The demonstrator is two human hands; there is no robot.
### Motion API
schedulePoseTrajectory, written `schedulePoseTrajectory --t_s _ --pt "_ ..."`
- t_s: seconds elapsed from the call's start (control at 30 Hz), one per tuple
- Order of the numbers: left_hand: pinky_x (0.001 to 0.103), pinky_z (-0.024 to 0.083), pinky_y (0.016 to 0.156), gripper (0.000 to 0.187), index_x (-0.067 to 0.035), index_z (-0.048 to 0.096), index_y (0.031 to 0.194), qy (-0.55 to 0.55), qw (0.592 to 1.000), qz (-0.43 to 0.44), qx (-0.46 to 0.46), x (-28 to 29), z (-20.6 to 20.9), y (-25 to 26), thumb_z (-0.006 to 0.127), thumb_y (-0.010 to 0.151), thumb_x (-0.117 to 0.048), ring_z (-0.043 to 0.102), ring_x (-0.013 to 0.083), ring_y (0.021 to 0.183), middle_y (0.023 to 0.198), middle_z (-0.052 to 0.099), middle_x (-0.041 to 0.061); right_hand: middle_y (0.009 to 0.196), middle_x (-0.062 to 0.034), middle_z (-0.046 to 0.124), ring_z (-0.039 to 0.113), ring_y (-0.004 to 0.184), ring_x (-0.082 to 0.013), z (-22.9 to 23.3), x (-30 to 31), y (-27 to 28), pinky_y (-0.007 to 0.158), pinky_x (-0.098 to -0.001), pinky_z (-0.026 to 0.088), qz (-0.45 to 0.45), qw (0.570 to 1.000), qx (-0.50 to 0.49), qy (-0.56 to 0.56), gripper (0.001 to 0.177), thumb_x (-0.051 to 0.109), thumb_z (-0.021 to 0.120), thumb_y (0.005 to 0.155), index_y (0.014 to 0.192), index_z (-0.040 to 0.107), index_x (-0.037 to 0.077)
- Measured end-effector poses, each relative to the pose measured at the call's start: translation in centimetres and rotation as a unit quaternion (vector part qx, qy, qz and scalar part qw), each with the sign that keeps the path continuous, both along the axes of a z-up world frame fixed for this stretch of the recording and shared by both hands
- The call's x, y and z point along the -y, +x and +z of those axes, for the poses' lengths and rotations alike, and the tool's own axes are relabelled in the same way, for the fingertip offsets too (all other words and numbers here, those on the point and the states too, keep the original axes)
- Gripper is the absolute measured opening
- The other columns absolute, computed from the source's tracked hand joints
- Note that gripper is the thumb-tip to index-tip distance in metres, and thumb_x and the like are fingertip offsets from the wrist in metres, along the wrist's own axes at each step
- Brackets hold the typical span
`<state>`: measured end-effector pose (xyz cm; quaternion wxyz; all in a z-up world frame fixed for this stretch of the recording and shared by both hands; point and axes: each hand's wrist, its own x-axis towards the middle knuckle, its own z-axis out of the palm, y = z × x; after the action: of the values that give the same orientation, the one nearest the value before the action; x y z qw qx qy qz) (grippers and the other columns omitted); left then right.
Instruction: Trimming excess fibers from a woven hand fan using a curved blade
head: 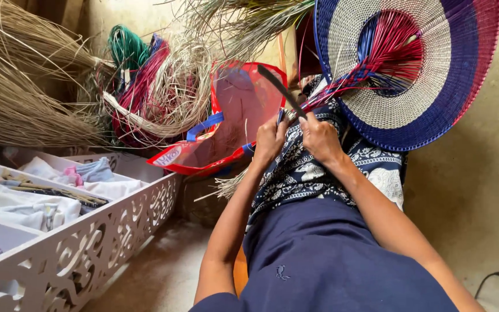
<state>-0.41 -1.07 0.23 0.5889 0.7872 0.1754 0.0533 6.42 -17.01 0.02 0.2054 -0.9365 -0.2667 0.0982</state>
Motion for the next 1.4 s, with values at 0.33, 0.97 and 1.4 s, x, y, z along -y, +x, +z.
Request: schedulePoseTrajectory --t_s 0.33,0.97,1.4 --pt "0.045 0.059 0.068 0.043 -0.016 0.056 0.121 0.298 0.944 0.053 0.129 1.6 -4.8 -0.3 0.068 0.094 -0.047 0.072 0.0331 0.081 0.095 0.066 0.007 0.068 -0.0250 0.068 0.070 0.074 -0.0500 2.7 2.7 -1.8 0.066 -0.0620 0.054 -0.027 0.997 -0.022 0.062 0.033 0.038 0.046 0.113 0.098 0.058 0.012" --pt "0.060 0.054 0.064 0.027 -0.019 0.060 0.097 0.116 0.992 -0.007 0.053 1.4 5.0 0.6 0.048 0.102 -0.043 0.069 0.0508 0.077 0.071 0.068 0.020 0.064 -0.0218 0.065 0.069 0.064 -0.0434 6.0 2.0 -3.7 0.049 -0.0480 0.052 -0.030 0.972 0.100 0.210 0.020 0.017 0.057 0.110 0.095 0.059 0.003" --pt "0.043 0.050 0.053 0.037 -0.012 0.057 0.074 -0.004 0.997 0.023 0.078 1.2 10.2 1.3 0.049 0.105 -0.032 0.064 0.0329 0.056 0.059 0.062 0.017 0.066 -0.0168 0.069 0.070 0.063 -0.0402 7.6 2.0 -3.9 0.050 -0.0452 0.054 -0.044 0.969 0.087 0.226 0.024 0.019 0.053 0.112 0.093 0.060 0.006"
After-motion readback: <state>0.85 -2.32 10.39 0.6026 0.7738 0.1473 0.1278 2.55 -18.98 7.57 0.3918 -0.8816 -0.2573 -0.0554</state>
